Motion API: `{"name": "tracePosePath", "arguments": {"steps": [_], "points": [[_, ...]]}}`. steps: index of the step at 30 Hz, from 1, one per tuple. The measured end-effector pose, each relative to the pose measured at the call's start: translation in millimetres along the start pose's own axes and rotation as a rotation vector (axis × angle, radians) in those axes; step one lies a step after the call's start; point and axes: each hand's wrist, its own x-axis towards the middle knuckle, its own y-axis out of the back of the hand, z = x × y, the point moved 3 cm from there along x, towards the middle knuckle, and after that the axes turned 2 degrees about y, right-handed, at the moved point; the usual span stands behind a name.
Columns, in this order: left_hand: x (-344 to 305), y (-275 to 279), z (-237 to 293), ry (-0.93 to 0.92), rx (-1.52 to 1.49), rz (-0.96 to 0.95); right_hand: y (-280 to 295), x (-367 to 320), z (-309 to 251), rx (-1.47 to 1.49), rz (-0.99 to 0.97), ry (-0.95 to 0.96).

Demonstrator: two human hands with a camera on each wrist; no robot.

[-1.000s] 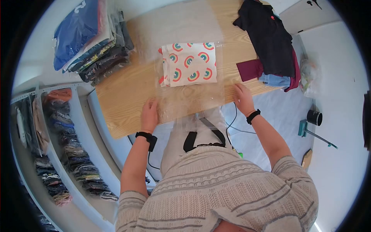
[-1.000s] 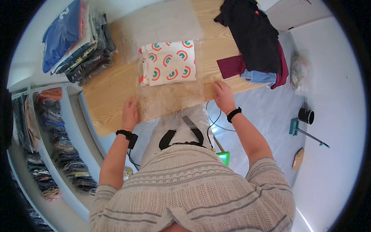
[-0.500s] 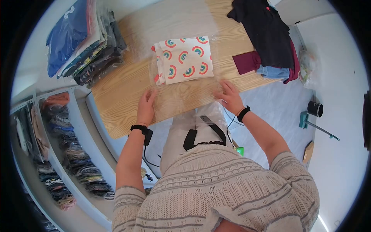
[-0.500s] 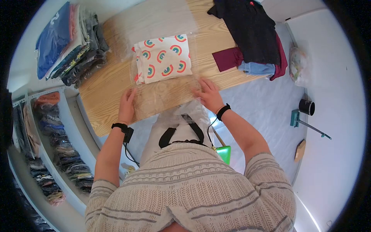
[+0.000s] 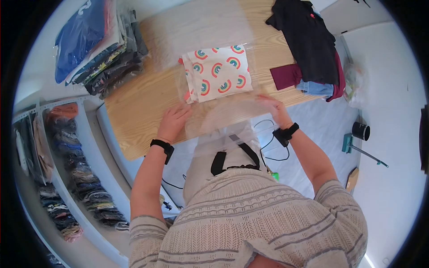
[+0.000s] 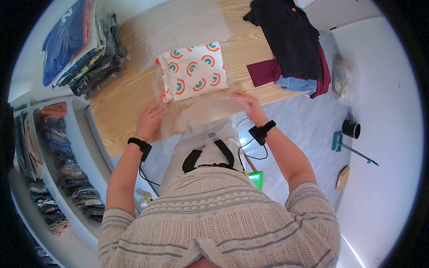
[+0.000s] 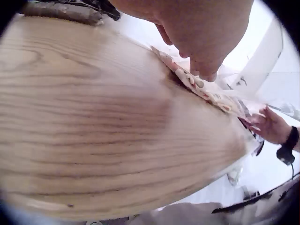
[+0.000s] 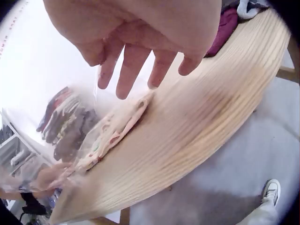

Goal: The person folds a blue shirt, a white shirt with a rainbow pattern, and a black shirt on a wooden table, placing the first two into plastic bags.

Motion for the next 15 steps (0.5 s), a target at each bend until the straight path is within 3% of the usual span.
{"name": "tracePosePath", "arguments": {"steps": [2, 4, 5, 7, 13, 15], "points": [[-2, -3, 4, -0.102, 0.037, -0.065, 10, 1, 8, 0.079, 0.005, -0.063], [-6, -9, -4, -0.032, -0.172, -0.059, 13, 5, 3, -0.204, -0.073, 0.064], [-8, -12, -7, -0.034, -0.171, -0.06, 15, 5, 2, -0.203, -0.07, 0.064], [-12, -17, -11, -0.017, -0.194, -0.077, 7, 7, -31, -0.848, -0.097, 0.366], [-9, -12, -1, -0.01, -0.176, -0.064, -5, 11, -11, -1.085, -0.174, 0.608], [-8, -13, -4, 0.02, -0.237, -0.067, -4, 15, -6, -1.008, -0.203, 0.551]]}}
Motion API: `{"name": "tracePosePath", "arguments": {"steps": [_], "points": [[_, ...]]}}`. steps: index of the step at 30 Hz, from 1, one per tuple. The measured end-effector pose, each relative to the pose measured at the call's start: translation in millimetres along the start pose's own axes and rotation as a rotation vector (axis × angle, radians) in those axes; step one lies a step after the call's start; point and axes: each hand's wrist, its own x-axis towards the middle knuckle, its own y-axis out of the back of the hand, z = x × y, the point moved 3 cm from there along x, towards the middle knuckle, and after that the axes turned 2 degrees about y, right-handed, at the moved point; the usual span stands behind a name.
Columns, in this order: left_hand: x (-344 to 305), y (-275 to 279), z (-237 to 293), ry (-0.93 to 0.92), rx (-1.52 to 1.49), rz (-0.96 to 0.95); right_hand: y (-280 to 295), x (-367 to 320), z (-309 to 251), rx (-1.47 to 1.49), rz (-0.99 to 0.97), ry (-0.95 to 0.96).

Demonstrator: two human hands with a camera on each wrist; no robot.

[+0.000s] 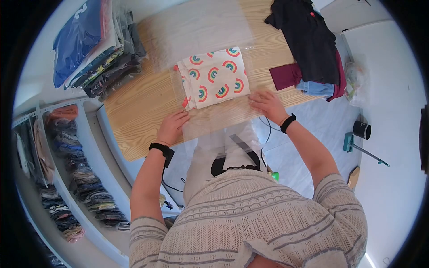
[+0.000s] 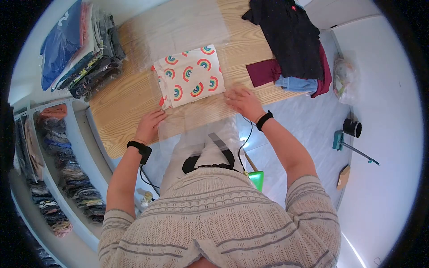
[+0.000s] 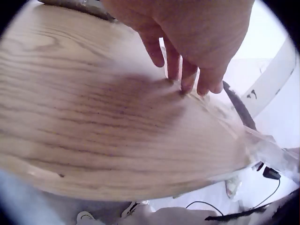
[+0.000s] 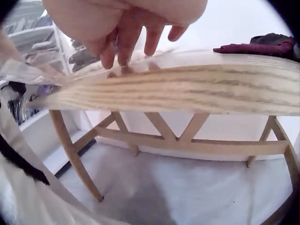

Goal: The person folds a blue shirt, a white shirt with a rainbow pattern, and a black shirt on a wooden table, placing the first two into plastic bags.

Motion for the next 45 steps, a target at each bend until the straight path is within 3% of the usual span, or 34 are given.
{"name": "tracePosePath", "arguments": {"steps": [2, 4, 5, 7, 8, 10, 11, 13, 17, 19, 26, 29, 31, 32, 34, 36, 38, 40, 41, 43, 44, 45], "points": [[2, -2, -5, 0.027, -0.063, 0.002, -2, 2, 7, 0.086, -0.026, -0.034], [2, -4, -17, 0.293, -0.388, 0.025, -8, 2, 20, 0.284, 0.055, -0.201], [4, -3, -20, 0.291, -0.387, 0.028, -11, 2, 21, 0.282, 0.056, -0.199], [9, -3, -32, 0.558, -0.665, 0.0, -24, -1, 36, 0.75, 0.209, -0.557], [13, -3, -33, 0.553, -0.665, 0.003, -28, 1, 40, 0.746, 0.212, -0.554], [21, 1, -30, 0.746, -0.79, 0.016, -24, 13, 37, 0.502, 0.216, -0.381], [25, 4, -26, 0.744, -0.789, 0.018, -24, 16, 36, 0.5, 0.218, -0.379], [33, 15, -15, 0.789, -0.749, 0.077, -17, 25, 28, 0.776, 0.18, -0.815], [38, -11, -44, 0.781, -0.663, 0.135, -10, 40, 19, 0.6, 0.243, -0.9], [42, -5, -35, 0.871, -0.519, 0.169, -17, 39, 21, 0.498, 0.285, -0.914], [41, -9, -33, 0.873, -0.363, 0.226, -19, 43, 16, 0.404, 0.343, -0.971], [39, -14, -34, 0.887, -0.388, 0.251, -21, 44, 12, 0.337, 0.277, -1.03], [40, -15, -36, 0.862, -0.308, 0.252, -15, 45, 7, 0.249, 0.37, -1.156], [39, -16, -38, 0.863, -0.308, 0.254, -14, 50, 4, 0.249, 0.369, -1.154], [40, -14, -32, 0.899, -0.299, 0.234, -2, 72, -15, 0.18, 0.526, -0.688], [40, -12, -29, 0.885, -0.296, 0.246, 0, 100, -42, 0.187, 0.393, -0.36], [44, -8, -26, 0.861, -0.292, 0.265, -17, 117, -52, 0.061, 0.31, -0.352], [44, 3, -18, 1.068, -0.312, 0.2, -29, 128, -54, -0.059, 0.228, -0.34], [47, 9, -10, 1.066, -0.306, 0.197, -34, 131, -52, -0.043, 0.215, -0.363], [61, 32, 20, 0.628, 0.162, 0.54, -36, 139, -51, -0.023, 0.199, -0.394], [68, 28, 21, 0.634, 0.159, 0.533, -34, 141, -52, -0.033, 0.187, -0.385], [86, 22, 21, 0.428, 0.125, 0.397, -32, 143, -54, -0.043, 0.173, -0.371]]}}
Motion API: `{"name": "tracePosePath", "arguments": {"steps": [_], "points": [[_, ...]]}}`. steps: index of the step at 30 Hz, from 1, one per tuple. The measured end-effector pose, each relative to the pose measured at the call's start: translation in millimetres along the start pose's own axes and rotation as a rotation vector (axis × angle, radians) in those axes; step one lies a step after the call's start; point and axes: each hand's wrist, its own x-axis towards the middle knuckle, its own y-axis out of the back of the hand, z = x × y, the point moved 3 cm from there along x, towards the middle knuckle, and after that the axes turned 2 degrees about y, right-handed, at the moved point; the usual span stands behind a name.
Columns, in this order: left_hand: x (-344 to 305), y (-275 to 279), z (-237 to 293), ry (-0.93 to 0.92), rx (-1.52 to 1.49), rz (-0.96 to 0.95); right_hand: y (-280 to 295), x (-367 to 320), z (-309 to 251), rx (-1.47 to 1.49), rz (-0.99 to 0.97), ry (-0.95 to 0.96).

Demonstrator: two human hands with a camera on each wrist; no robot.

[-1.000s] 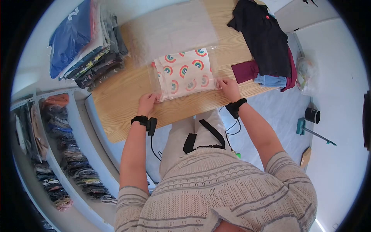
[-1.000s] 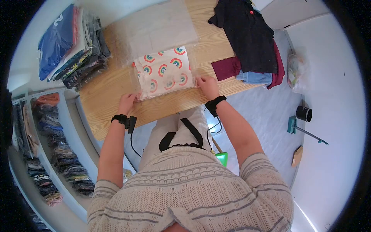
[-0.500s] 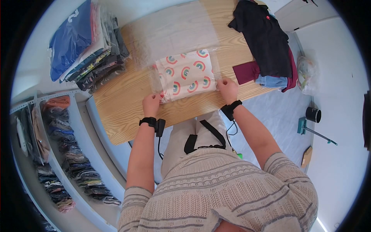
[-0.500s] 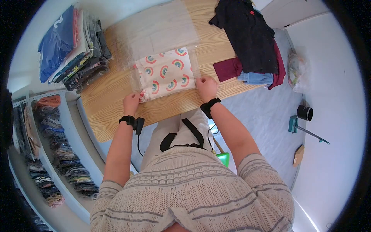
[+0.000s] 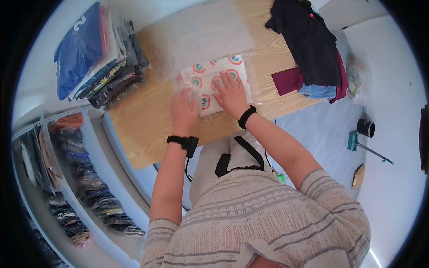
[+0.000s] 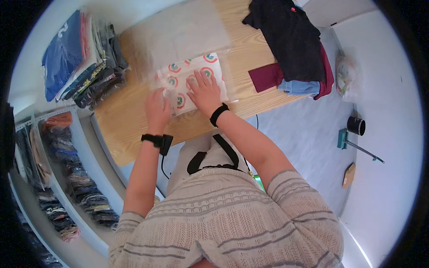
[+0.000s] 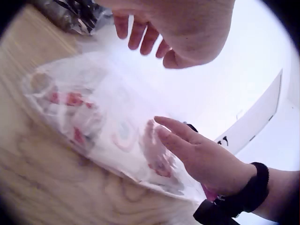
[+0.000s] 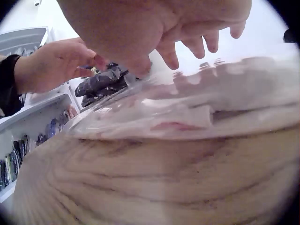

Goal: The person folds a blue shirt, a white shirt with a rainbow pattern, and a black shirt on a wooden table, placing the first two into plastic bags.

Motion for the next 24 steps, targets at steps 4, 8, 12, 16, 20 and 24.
{"name": "tracePosePath", "arguments": {"steps": [4, 8, 12, 16, 20, 24], "points": [[24, -35, 20, -0.321, 0.127, -0.165, 3, 13, 4, -0.129, -0.05, 0.003], [29, -47, 11, -0.292, 0.293, -0.2, 1, 22, 18, -0.14, 0.0, 0.016], [30, -52, 4, -0.255, 0.314, -0.242, -3, 25, 25, -0.1, -0.018, 0.045], [32, -55, 1, -0.245, 0.316, -0.237, -5, 28, 27, -0.114, -0.033, 0.047], [32, -60, -3, -0.238, 0.318, -0.212, -5, 31, 25, -0.121, -0.077, 0.041], [34, -63, -6, -0.24, 0.308, -0.252, -8, 33, 28, -0.101, -0.108, 0.024]]}}
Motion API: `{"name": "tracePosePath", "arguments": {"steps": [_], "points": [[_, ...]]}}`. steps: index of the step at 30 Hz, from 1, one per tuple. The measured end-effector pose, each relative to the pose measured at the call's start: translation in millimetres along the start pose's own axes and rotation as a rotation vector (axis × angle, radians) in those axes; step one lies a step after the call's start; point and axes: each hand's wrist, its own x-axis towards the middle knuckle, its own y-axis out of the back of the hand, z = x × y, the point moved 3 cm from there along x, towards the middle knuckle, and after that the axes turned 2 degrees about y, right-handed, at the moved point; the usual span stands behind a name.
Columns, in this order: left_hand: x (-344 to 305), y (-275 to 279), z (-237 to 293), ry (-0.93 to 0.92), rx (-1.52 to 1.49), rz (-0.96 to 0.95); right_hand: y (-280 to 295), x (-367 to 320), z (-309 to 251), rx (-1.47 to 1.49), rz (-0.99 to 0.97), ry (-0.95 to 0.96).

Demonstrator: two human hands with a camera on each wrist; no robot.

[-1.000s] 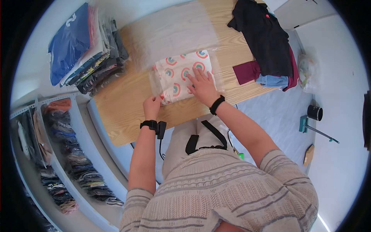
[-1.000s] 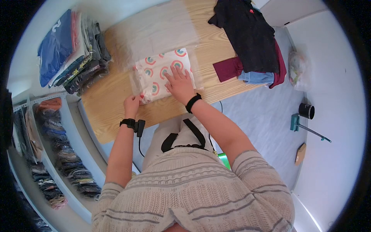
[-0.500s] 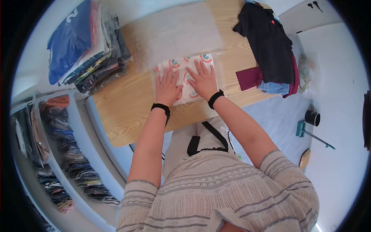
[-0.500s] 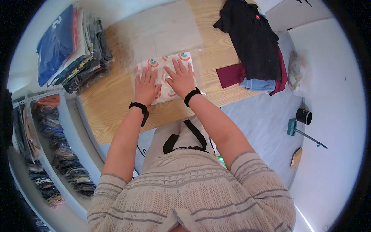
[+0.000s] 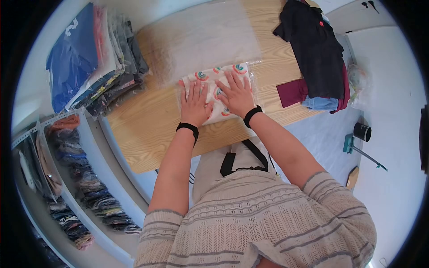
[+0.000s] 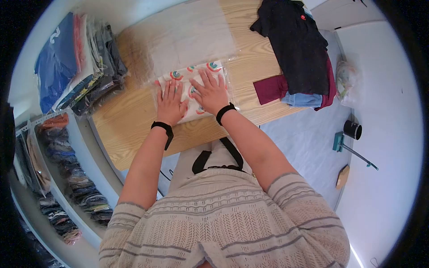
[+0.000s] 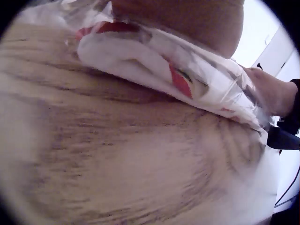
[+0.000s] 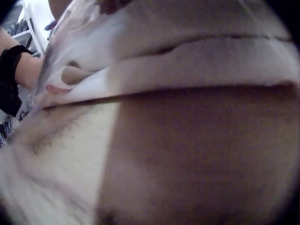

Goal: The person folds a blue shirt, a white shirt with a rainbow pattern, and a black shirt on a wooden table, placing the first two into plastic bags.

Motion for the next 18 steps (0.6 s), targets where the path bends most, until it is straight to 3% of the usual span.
{"name": "tracePosePath", "arguments": {"steps": [14, 17, 18], "points": [[3, 11, 2, 0.003, -0.117, -0.01, -1, 3, 6, 0.03, -0.069, 0.004], [9, 25, 13, 0.096, -0.128, -0.044, 13, 5, 5, 0.028, -0.11, 0.024], [13, 23, 17, -0.007, -0.09, -0.031, 16, 6, 5, -0.017, -0.132, 0.036]]}}
